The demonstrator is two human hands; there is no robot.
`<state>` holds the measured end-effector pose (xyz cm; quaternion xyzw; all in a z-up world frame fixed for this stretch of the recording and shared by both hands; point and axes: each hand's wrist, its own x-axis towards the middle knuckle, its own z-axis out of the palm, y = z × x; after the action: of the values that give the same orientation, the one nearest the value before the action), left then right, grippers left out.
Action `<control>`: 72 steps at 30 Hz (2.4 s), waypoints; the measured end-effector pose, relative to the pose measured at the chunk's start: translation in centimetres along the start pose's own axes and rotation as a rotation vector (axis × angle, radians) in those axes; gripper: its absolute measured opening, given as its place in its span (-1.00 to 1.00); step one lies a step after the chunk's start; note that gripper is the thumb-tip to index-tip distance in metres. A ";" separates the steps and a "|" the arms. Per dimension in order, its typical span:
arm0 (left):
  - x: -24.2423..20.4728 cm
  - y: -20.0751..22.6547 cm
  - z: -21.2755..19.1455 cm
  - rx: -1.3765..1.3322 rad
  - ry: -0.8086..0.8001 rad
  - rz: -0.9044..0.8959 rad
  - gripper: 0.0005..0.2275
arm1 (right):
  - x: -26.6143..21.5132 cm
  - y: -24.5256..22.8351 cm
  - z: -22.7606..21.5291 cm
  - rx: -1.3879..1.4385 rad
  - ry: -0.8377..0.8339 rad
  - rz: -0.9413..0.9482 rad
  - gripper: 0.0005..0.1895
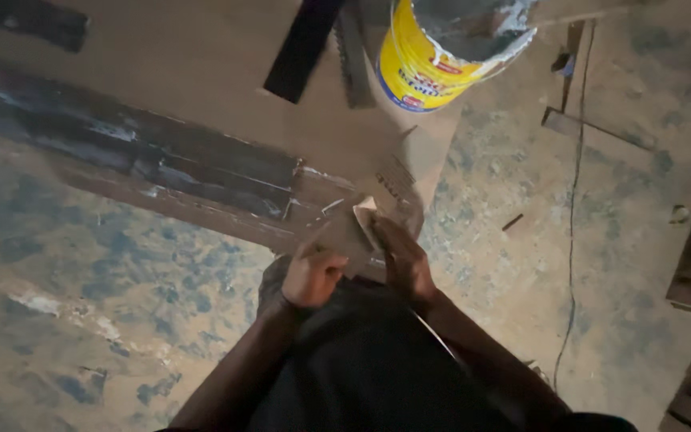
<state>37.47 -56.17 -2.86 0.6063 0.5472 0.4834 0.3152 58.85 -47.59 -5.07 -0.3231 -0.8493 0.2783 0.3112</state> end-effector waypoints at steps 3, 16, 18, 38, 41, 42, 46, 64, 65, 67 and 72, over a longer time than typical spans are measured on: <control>0.0 0.5 -0.3 -0.109 -0.086 -0.275 -0.97 | -1.2 0.6 -0.8 0.065 -0.060 -0.035 -0.67; -5.2 -9.0 0.1 0.219 -0.115 -0.074 -0.92 | 4.3 3.3 -3.6 -0.004 -0.074 0.603 -0.71; -5.4 -9.3 0.2 -0.066 -0.062 -0.325 -0.93 | 5.3 5.3 -1.6 -0.118 -0.127 0.591 -0.74; -7.0 -13.4 0.9 -0.625 0.011 -0.977 -0.85 | 2.9 -0.7 0.8 0.176 -0.370 1.197 -0.52; -6.3 -12.3 0.5 -0.719 0.055 -0.971 -0.83 | 3.4 2.8 -1.1 -0.056 -0.201 0.827 -0.64; -6.0 -12.1 0.3 -0.693 0.030 -0.941 -0.85 | 3.2 4.1 -1.0 -0.170 -0.134 0.630 -0.66; -4.2 -11.1 -0.1 -0.696 -0.007 -0.773 -0.82 | 2.6 8.6 2.4 -0.375 0.105 0.256 -0.59; -5.5 -15.2 1.9 -0.778 0.018 -1.036 -0.85 | 4.2 10.6 3.5 -0.493 -0.114 0.551 -0.73; -5.1 -15.1 1.8 -0.797 0.004 -1.046 -0.82 | 5.6 11.2 4.0 -0.401 -0.208 0.820 -0.76; -4.7 -14.9 1.3 -0.747 -0.042 -0.993 -0.66 | 6.7 11.2 4.8 -0.358 -0.273 0.926 -0.79; -4.9 -15.7 1.3 -0.777 -0.035 -1.046 -0.57 | 5.9 9.6 7.5 -0.374 -0.332 0.721 -0.81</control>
<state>33.39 -57.53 -18.77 0.1095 0.5503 0.4189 0.7139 53.59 -39.25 -14.34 -0.6005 -0.7566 0.2586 -0.0107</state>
